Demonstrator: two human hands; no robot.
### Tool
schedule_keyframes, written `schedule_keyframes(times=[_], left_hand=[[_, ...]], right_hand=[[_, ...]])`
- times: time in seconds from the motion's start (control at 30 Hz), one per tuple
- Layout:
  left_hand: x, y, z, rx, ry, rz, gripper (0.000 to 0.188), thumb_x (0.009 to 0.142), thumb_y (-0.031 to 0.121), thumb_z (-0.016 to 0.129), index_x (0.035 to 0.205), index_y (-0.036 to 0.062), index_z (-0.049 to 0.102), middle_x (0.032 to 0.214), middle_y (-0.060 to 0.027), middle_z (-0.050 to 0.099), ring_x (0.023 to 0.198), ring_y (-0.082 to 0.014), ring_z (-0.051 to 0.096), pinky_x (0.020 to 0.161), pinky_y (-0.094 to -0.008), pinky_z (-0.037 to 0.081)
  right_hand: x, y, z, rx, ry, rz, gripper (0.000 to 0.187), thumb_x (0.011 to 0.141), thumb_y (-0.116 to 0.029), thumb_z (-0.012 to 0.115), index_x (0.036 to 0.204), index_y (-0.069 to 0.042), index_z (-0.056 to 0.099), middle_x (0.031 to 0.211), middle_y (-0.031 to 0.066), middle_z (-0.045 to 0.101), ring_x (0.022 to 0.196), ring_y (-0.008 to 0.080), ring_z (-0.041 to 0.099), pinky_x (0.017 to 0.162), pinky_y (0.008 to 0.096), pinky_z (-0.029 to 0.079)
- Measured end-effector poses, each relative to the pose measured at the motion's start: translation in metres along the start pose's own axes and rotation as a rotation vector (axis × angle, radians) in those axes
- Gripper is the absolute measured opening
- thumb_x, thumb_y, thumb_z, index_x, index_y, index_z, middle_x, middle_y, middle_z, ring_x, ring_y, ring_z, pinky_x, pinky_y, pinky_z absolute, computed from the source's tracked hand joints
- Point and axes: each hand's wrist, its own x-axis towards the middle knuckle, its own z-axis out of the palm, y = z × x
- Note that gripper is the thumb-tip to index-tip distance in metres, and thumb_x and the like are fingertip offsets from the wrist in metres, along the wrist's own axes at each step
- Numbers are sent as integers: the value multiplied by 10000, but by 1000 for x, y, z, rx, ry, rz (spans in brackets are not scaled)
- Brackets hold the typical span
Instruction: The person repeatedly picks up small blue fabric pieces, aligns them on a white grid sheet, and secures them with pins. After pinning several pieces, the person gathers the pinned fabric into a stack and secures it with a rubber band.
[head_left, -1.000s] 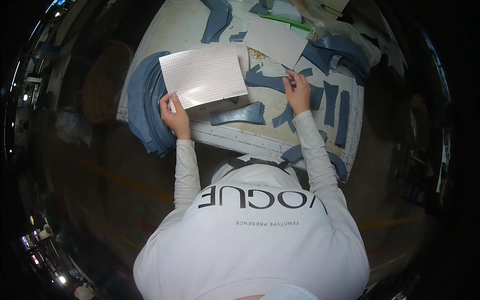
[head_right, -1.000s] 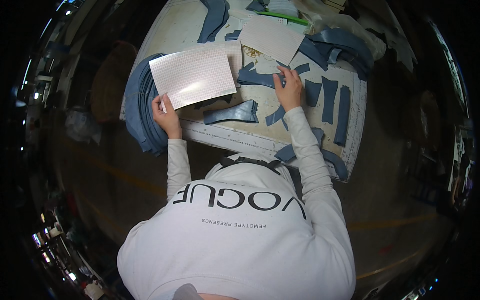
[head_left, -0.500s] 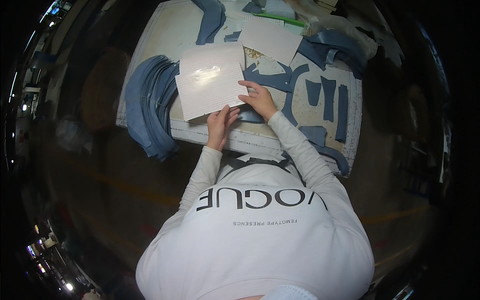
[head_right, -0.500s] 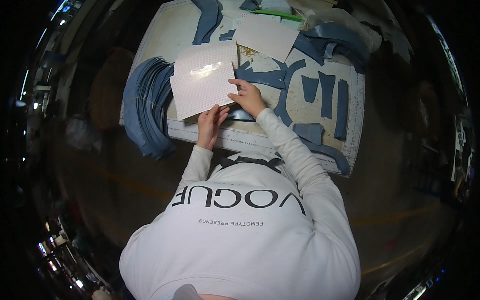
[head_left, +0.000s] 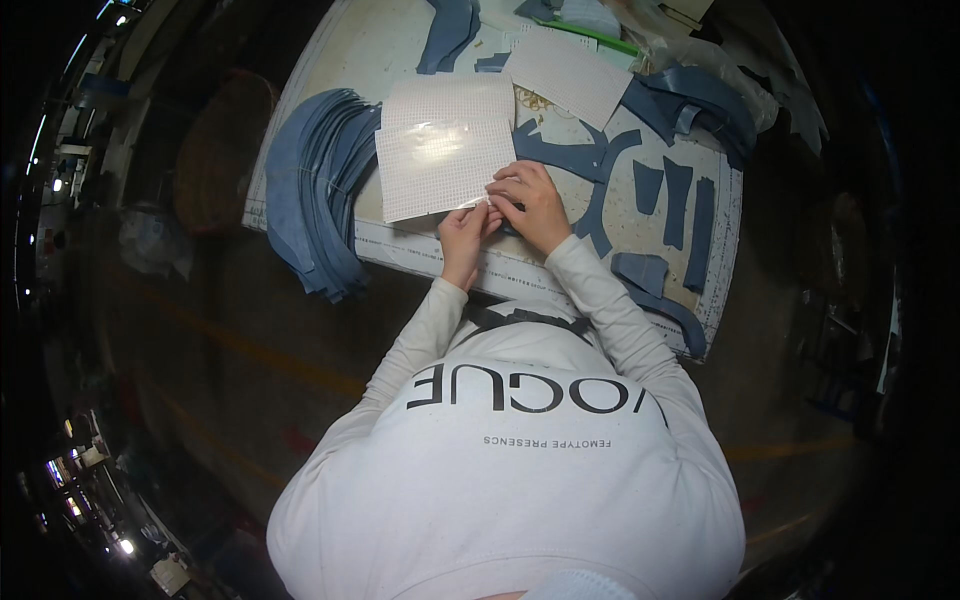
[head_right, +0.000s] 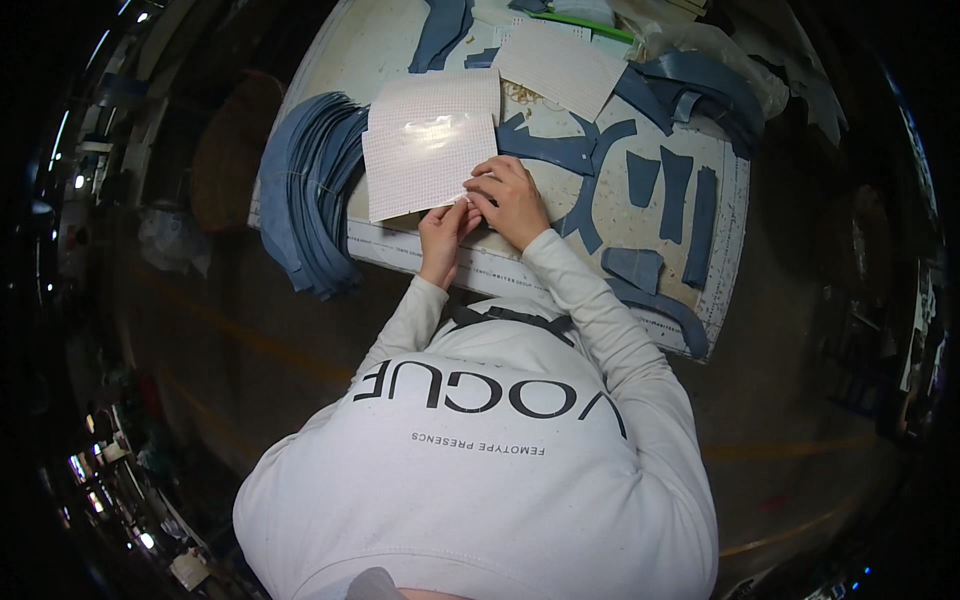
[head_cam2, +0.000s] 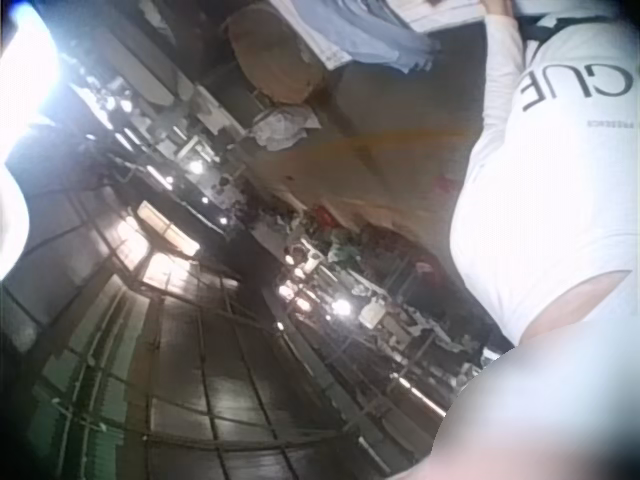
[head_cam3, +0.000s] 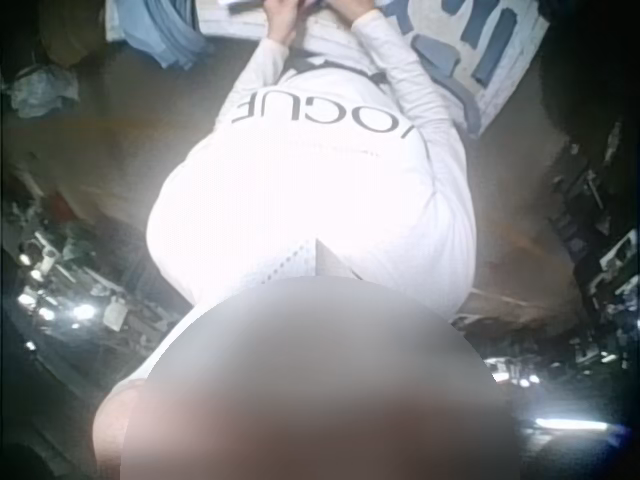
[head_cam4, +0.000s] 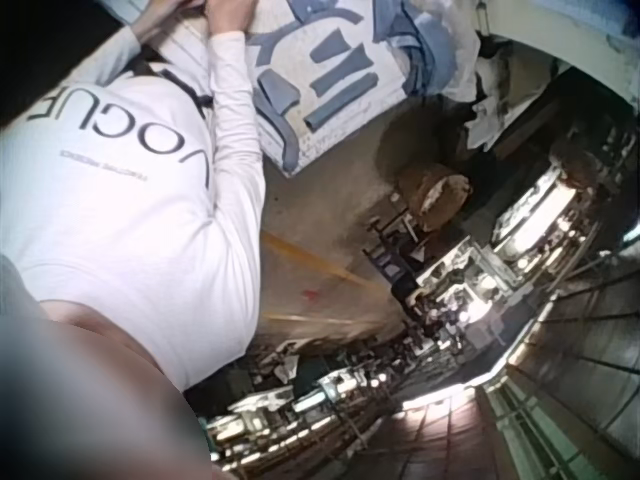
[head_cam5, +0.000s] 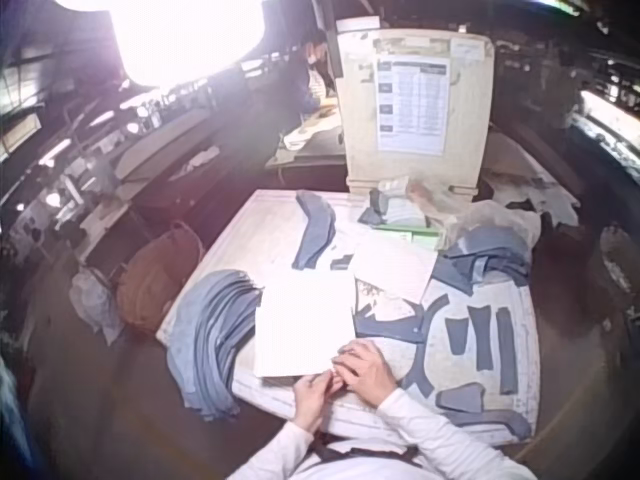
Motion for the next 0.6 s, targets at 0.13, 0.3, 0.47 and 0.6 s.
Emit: schedule_keyframes(times=[0.13, 0.3, 0.47, 0.6], left_hand=[[3, -3, -2, 25, 5, 49, 253, 953, 123, 575, 1113, -71, 604, 1010, -133, 675, 893, -173, 678, 786, -262, 569], [3, -2, -4, 52, 4, 89, 248, 953, 126, 574, 1093, -76, 611, 996, -131, 676, 865, -174, 682, 782, -265, 572], [2, 1, -2, 33, 33, 64, 237, 959, 140, 566, 1045, -73, 625, 956, -127, 678, 847, -178, 684, 760, -270, 579], [1, 4, 1, 49, 36, 68, 232, 964, 144, 555, 1015, -70, 629, 935, -126, 677, 834, -177, 683, 746, -269, 580]], right_hand=[[-3, 1, 7, -31, 3, 48, 127, 748, -149, 713, 851, -76, 701, 904, 50, 658, 970, 249, 581, 870, 364, 463], [-3, 1, 8, 15, 5, 77, 123, 742, -155, 714, 835, -79, 688, 853, 38, 672, 920, 239, 597, 827, 366, 472], [-4, -8, 5, -77, 34, -2, 99, 747, -135, 712, 801, -69, 662, 870, 40, 670, 894, 238, 603, 799, 351, 478], [-3, -9, 5, 33, 79, 48, 116, 749, -90, 704, 862, -71, 682, 882, 40, 670, 889, 241, 609, 774, 339, 494]])
